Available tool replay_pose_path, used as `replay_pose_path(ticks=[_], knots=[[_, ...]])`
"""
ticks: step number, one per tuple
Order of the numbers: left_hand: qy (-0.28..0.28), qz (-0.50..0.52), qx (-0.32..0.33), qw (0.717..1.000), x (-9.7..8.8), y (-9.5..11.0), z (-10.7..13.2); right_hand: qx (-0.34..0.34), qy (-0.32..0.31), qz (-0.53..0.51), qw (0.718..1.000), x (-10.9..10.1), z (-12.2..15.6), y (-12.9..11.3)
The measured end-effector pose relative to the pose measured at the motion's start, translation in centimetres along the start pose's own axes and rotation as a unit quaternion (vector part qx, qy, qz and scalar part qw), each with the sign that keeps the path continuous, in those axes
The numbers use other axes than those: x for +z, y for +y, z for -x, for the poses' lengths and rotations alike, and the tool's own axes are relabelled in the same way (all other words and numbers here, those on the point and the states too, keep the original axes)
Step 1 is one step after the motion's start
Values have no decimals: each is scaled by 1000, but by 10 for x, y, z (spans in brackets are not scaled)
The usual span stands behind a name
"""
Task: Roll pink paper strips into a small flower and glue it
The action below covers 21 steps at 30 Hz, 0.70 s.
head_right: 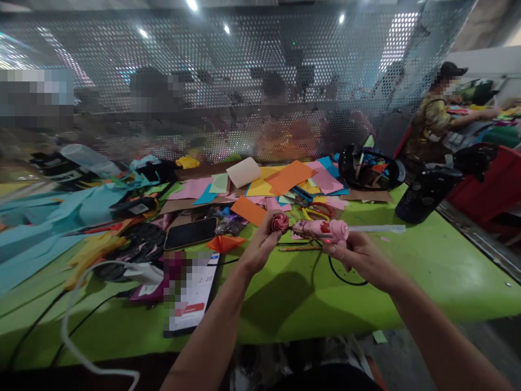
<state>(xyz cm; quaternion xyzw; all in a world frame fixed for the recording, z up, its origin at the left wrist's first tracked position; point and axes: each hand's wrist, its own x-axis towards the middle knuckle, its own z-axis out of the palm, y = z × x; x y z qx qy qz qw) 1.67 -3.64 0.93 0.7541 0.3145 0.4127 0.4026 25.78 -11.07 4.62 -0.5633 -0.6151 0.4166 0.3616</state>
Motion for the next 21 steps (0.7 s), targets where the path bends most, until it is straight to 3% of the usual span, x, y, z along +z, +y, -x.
replay_pose_path(ticks=[21], knots=[[9,8,-5,1000,1,-1,-1,-29,25,13,999,1,2,-3]])
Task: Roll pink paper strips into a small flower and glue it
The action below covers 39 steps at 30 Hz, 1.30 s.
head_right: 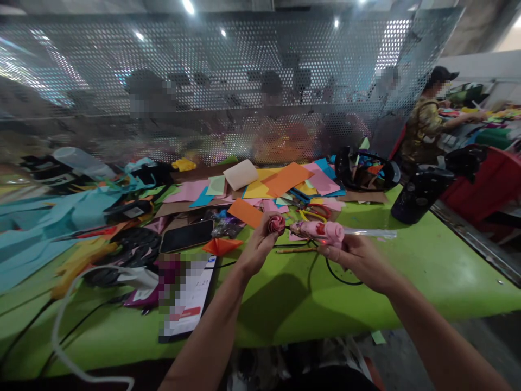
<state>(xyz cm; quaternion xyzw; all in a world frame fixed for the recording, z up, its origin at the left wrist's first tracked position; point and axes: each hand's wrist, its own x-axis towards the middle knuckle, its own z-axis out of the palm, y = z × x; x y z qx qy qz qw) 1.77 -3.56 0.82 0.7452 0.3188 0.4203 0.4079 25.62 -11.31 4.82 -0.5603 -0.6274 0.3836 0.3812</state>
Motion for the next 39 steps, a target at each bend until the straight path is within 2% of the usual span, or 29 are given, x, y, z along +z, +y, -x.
replay_pose_path(ticks=[8,21,29,35,39], knots=[[-2,1,-3,1000,1,-1,0,15,-3,-9,1000,1,-1,0],[-7,-9,-3,1000,0,-4,0,-14,-25,2,1000,2,-1,-13],[-5,-13,-20,1000,0,0,0,-16,-17,12,1000,0,-2,-2],[-2,-3,-13,1000,1,-2,0,-19,-19,2,1000,1,-1,-8],[-3,10,-13,1000,1,-5,0,0,-3,-12,1000,1,0,-3]])
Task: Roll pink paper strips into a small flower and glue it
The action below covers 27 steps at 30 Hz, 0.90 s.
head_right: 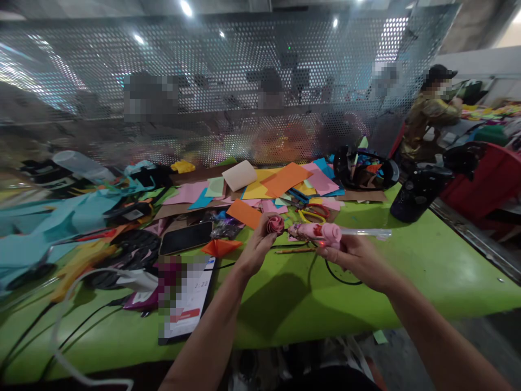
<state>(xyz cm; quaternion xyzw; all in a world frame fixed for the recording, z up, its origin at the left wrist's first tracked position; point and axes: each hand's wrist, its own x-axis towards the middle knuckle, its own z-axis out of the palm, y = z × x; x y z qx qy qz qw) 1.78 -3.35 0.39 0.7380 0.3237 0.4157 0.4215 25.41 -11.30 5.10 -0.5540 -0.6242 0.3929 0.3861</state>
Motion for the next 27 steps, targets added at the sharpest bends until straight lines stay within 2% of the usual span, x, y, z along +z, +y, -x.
replay_pose_path(ticks=[4,9,14,16,18,20,23,25,26,27], knots=[[5,12,-3,1000,-1,-2,0,20,34,-21,999,-7,0,11],[6,8,-2,1000,-1,-3,0,45,66,-41,996,-28,-2,35],[10,17,-15,1000,-1,-5,-1,115,186,-38,975,-50,-8,74],[8,22,-19,1000,-1,-7,-1,130,206,30,969,-59,-10,86],[7,27,-21,999,-1,-8,-1,147,203,171,953,-69,-8,92],[5,32,-25,999,-1,-8,-1,192,173,312,914,-78,-4,92],[5,36,-27,999,0,-8,-1,228,150,428,862,-84,6,81],[4,38,-25,999,0,-8,-1,169,165,456,858,-79,11,66],[2,40,-24,999,0,-8,-1,115,178,447,869,-72,12,56],[1,43,-23,999,0,-8,-1,53,179,410,893,-64,11,46]])
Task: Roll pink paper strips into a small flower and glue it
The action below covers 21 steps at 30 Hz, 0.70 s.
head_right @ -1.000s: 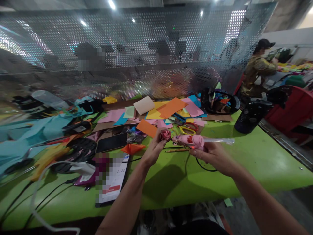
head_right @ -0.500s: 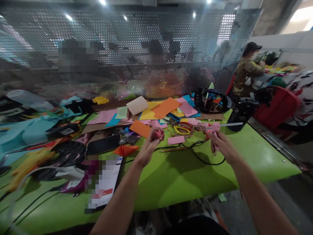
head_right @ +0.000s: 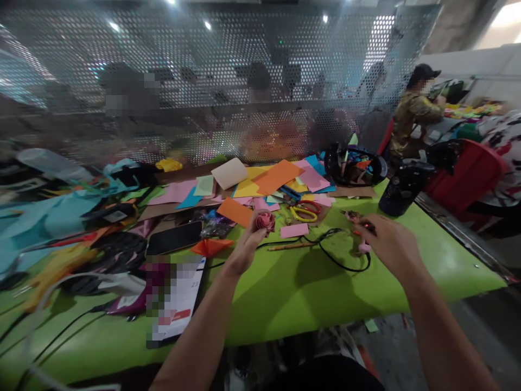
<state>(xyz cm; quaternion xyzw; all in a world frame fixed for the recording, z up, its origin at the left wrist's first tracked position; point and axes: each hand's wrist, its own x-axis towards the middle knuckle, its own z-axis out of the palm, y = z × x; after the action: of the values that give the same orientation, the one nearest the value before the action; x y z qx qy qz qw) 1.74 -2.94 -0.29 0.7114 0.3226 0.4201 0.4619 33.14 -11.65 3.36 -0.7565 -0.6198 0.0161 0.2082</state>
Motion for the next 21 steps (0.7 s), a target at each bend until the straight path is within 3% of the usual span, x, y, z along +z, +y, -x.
replay_pose_path(ticks=[3,8,13,21], knots=[[-1,6,0,1000,1,-1,0,-175,17,-166,970,-1,3,-48],[-1,4,-15,1000,2,-2,-1,-340,54,-223,912,19,-4,-110],[-1,-15,-33,999,4,0,-2,-384,87,-162,905,39,-13,-126],[-13,-1,-32,999,4,5,-1,-408,137,-93,898,44,-13,-126]])
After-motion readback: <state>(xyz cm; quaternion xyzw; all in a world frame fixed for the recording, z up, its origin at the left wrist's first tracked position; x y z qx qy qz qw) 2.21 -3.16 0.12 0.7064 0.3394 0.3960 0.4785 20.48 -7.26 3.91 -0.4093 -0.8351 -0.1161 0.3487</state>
